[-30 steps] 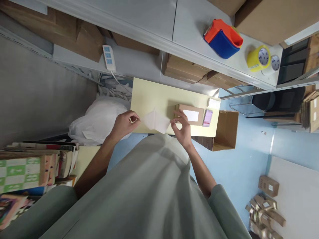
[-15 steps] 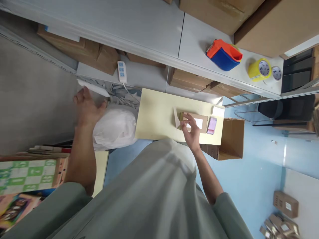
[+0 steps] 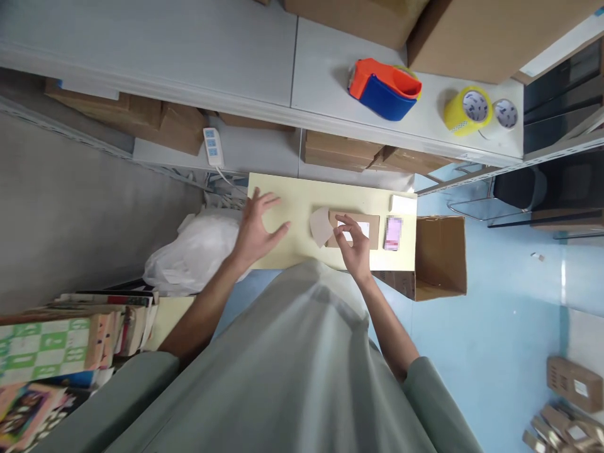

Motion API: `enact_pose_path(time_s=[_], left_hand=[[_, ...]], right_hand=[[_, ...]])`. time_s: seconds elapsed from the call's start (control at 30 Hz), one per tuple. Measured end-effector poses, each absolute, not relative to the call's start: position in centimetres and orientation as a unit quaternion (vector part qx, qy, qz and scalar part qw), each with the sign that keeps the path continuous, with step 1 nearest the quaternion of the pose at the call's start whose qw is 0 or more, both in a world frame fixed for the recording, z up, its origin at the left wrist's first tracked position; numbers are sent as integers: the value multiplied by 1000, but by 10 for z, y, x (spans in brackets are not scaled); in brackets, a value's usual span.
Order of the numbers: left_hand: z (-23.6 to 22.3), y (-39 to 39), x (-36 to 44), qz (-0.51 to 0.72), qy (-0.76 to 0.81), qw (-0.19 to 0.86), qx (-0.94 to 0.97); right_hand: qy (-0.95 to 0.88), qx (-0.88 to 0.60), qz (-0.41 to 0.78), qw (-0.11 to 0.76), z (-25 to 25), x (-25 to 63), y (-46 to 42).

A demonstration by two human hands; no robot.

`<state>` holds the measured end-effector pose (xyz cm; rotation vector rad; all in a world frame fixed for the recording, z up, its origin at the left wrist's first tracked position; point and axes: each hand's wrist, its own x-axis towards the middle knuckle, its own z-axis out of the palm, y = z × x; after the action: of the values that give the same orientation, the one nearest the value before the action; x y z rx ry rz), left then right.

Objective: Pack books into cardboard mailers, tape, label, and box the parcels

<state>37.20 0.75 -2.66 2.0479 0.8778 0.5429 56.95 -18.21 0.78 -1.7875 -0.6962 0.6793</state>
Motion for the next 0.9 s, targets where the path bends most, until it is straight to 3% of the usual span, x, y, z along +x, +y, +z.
enact_pose_path(time_s=[0.17, 0.37, 0.73, 0.9], left_hand=[[-6, -76, 437, 237, 276, 419, 832], [-12, -118, 490, 238, 293, 433, 819], [-21, -139, 536, 166, 440, 684, 558], [-31, -137, 539, 175, 487, 733, 441]], right_hand=[[-226, -719, 340, 562, 13, 594, -196], [-142, -684, 387, 602, 5, 628, -219], [-147, -695, 392, 584, -27, 703, -267], [-135, -734, 389, 540, -59, 721, -285]])
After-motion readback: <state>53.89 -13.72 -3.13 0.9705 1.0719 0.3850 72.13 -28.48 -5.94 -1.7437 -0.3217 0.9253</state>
